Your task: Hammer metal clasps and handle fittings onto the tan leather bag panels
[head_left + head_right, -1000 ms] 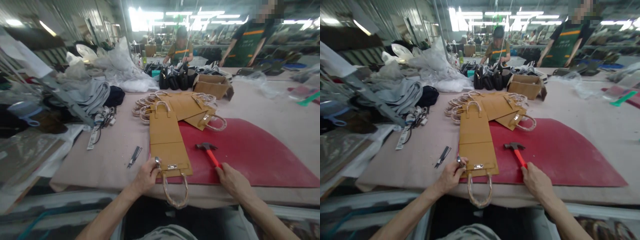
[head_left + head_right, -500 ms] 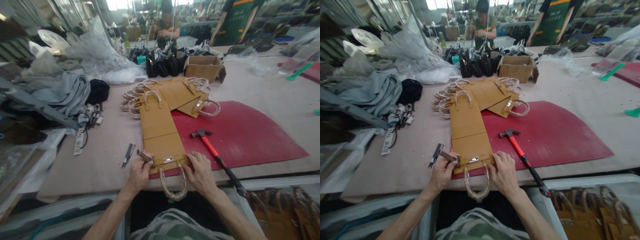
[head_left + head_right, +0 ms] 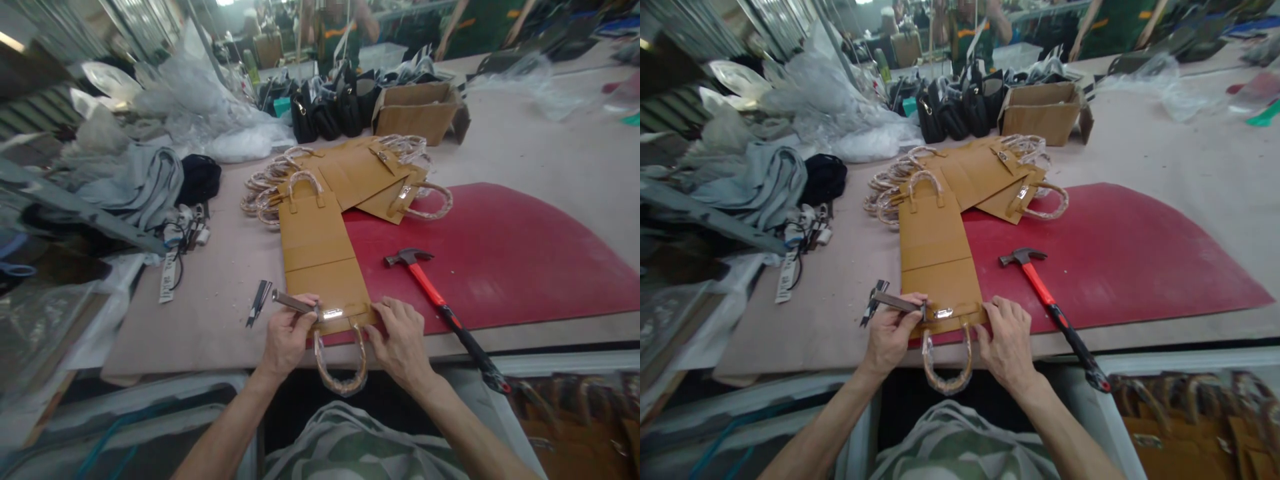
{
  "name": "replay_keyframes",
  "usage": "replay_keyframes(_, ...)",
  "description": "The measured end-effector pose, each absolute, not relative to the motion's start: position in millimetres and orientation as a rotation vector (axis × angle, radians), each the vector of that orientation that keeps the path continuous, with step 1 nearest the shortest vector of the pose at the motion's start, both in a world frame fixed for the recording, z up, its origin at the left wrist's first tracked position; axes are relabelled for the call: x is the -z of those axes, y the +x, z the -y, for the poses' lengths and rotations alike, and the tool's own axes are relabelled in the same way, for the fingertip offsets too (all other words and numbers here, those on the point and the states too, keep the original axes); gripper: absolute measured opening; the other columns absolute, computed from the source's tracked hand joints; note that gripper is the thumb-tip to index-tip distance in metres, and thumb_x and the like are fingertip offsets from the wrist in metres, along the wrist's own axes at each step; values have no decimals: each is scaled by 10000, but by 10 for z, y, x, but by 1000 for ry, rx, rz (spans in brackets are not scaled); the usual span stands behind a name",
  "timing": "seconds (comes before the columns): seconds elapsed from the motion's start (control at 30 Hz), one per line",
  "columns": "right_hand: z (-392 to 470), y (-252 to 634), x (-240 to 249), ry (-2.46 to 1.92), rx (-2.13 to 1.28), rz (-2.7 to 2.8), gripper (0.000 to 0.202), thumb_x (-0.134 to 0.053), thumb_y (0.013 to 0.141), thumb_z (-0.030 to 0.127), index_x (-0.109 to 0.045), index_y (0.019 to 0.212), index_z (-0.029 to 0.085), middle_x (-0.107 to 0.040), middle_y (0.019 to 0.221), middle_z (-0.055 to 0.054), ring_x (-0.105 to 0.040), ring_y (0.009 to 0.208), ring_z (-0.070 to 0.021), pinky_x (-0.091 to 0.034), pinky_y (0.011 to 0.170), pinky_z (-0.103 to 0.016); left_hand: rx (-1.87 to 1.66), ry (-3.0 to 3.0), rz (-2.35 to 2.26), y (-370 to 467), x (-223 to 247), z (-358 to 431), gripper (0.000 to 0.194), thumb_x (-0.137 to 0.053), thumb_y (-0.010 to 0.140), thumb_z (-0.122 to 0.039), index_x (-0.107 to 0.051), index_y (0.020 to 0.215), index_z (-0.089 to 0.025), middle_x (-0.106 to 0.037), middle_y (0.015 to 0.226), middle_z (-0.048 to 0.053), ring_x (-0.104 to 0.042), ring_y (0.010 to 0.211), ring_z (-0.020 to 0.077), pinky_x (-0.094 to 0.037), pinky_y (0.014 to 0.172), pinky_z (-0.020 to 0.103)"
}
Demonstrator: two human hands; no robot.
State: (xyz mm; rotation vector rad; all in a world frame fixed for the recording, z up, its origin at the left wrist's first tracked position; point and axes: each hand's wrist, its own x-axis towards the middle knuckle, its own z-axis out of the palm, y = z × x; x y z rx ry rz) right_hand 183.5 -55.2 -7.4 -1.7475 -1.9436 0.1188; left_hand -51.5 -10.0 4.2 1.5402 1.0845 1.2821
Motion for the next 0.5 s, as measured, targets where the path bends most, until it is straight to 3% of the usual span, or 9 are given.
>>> replay_keyframes(0.4,617,1806,74,-1676,-209,1846,192,-574,907,191,-639,1088,202,-655,1155,-99,-548,1091,-284,-385,944,-454,-1090,1581,-1087,66,-53,-117,104,-623,865,-193,-685,947,-178,-744,1092,98,-703,1053,217,-573,970,364)
replay_keyframes(0.5,643,1775,14,-1686,-254,1830,194,-537,903,157,-650,1054,202,-665,1143,-105,-553,1091,-288,-400,935,-451,-1092,1520,-1116,34,-38,-106,106,-618,889,-226,-689,948,-172,-748,1059,97,-715,1008,213,-593,908,344)
